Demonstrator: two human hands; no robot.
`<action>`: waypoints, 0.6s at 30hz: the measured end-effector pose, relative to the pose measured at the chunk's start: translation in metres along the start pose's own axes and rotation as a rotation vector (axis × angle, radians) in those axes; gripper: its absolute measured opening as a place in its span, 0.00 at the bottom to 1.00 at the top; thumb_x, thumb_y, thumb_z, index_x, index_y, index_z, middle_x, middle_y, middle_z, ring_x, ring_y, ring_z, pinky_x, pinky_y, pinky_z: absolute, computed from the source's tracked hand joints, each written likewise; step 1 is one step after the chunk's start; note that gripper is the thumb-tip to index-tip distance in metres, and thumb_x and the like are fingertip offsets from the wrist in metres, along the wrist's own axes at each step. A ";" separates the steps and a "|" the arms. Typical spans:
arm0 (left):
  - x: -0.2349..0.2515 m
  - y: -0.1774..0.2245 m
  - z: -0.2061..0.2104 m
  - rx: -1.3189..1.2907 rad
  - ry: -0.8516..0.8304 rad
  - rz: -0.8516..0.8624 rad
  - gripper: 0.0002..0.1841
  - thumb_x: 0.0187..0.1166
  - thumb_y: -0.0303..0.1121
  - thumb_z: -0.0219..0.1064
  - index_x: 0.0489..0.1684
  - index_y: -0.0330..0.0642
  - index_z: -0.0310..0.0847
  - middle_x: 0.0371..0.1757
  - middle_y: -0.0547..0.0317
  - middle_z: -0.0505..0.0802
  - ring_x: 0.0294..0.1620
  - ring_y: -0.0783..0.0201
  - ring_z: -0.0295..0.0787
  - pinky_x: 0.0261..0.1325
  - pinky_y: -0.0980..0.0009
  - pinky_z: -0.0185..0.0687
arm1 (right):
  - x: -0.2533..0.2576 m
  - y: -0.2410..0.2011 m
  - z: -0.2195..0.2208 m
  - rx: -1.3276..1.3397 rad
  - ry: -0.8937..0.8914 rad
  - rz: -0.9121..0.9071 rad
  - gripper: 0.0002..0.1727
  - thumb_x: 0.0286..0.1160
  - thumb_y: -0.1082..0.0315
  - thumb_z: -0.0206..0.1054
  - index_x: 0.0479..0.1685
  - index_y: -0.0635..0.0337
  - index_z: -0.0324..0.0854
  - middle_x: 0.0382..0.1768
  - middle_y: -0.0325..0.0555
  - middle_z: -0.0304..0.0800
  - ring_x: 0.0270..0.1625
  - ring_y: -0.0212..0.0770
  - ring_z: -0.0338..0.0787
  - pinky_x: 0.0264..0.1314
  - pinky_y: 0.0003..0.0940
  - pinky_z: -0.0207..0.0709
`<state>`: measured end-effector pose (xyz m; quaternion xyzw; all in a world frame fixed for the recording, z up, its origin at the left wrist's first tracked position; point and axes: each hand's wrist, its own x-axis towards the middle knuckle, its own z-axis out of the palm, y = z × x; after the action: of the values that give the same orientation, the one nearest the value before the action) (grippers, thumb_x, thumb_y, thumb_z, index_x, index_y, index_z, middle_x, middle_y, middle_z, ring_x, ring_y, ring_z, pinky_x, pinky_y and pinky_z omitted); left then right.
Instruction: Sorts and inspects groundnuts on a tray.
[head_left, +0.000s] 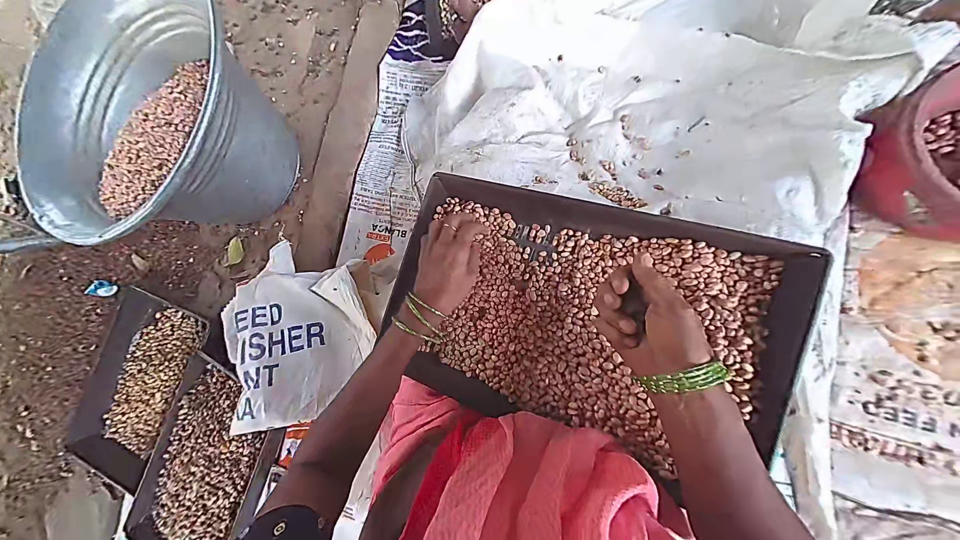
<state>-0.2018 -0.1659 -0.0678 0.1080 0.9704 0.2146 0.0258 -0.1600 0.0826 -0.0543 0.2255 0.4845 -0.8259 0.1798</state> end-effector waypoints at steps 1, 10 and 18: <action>0.002 -0.004 -0.001 0.027 -0.034 -0.041 0.19 0.85 0.27 0.60 0.73 0.39 0.79 0.84 0.44 0.75 0.81 0.34 0.69 0.73 0.36 0.69 | 0.000 0.000 0.000 -0.002 -0.008 0.002 0.31 0.97 0.48 0.32 0.26 0.47 0.74 0.14 0.27 0.73 0.09 0.20 0.60 0.10 0.12 0.55; -0.107 0.057 0.018 -0.075 -0.423 0.062 0.33 0.81 0.61 0.60 0.84 0.60 0.75 0.92 0.45 0.65 0.91 0.30 0.55 0.77 0.24 0.59 | 0.003 -0.003 -0.007 0.027 -0.035 -0.001 0.30 0.96 0.46 0.33 0.26 0.45 0.73 0.15 0.26 0.72 0.09 0.19 0.59 0.10 0.12 0.54; -0.074 0.014 -0.038 -0.074 -0.448 -0.027 0.18 0.90 0.43 0.57 0.61 0.45 0.90 0.65 0.52 0.92 0.66 0.51 0.89 0.67 0.44 0.83 | 0.004 0.000 -0.007 0.020 -0.078 -0.027 0.31 0.97 0.48 0.33 0.25 0.45 0.74 0.16 0.27 0.75 0.09 0.20 0.60 0.10 0.12 0.55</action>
<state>-0.1306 -0.1854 -0.0273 0.1392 0.9332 0.2205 0.2473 -0.1619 0.0879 -0.0597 0.1884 0.4718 -0.8412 0.1852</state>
